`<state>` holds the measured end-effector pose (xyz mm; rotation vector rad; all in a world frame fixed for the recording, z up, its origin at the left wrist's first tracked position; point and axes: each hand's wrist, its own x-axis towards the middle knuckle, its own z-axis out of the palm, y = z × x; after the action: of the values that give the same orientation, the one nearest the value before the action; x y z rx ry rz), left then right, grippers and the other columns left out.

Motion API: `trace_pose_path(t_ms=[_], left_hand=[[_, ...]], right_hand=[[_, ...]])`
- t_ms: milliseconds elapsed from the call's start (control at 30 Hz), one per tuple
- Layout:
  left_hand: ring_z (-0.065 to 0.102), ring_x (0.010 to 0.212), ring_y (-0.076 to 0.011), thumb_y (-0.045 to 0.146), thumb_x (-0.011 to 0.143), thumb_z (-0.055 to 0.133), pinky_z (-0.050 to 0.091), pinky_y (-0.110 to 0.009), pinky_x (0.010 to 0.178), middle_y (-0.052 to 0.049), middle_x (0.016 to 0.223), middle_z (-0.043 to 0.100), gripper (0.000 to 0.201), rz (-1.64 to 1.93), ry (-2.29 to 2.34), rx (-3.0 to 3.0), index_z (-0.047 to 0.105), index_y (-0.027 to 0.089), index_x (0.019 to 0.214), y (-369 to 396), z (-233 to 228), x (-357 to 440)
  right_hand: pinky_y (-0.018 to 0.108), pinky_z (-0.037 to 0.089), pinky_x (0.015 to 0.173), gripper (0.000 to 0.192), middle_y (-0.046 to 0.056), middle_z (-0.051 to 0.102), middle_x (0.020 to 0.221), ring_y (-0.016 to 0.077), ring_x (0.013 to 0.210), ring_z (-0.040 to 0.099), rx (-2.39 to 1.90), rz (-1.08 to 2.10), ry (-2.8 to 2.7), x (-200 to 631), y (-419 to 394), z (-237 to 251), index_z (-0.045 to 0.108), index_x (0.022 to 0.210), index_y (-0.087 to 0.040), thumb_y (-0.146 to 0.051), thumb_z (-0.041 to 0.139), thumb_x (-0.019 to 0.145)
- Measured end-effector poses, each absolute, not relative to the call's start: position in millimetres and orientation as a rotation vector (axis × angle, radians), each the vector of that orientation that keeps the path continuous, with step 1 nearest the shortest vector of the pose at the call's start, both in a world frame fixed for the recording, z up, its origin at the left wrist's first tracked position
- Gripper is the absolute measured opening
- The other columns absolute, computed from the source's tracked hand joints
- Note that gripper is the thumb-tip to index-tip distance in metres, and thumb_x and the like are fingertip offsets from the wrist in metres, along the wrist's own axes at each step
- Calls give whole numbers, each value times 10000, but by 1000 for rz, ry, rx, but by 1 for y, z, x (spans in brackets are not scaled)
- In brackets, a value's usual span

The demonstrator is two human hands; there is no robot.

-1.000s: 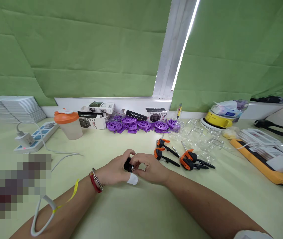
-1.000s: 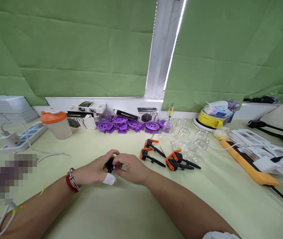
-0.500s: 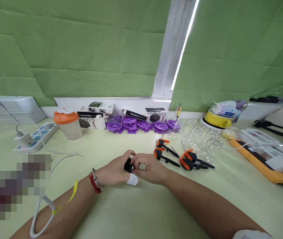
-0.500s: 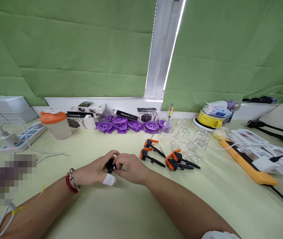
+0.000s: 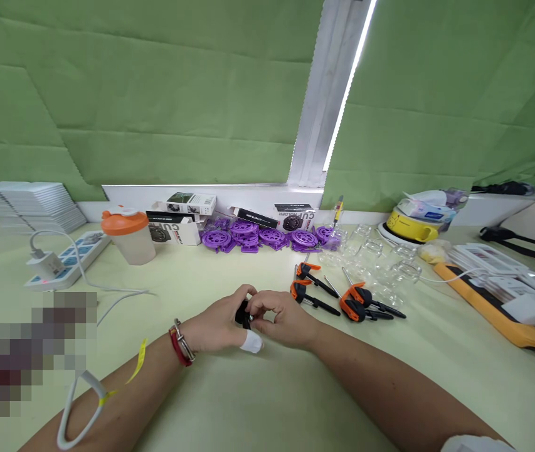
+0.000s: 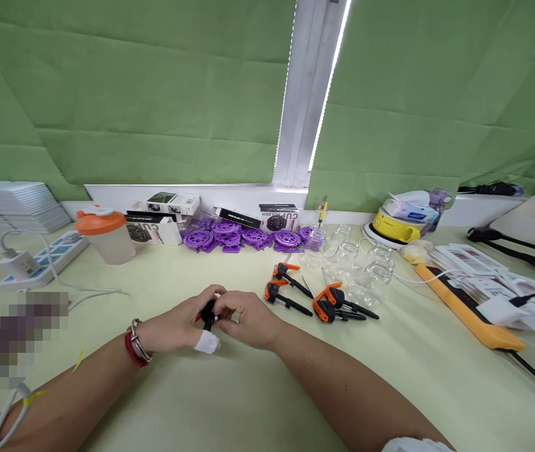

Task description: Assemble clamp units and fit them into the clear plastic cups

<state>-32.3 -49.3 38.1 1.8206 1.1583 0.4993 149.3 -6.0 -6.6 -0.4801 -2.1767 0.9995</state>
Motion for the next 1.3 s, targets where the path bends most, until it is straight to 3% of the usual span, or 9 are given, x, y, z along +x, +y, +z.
trace_pose_path(t_ms=[1300], left_hand=[[500,733,-175,430,590,704,414,-290,615,-10,877,548,669,485,1192,1813,387,219,1140,-53,40,-31]], right_hand=[[260,455,708,130,10,622,786,138,739,578,-516,953,-2144,145,-10,-7,565,680,-188,-72,603,727]])
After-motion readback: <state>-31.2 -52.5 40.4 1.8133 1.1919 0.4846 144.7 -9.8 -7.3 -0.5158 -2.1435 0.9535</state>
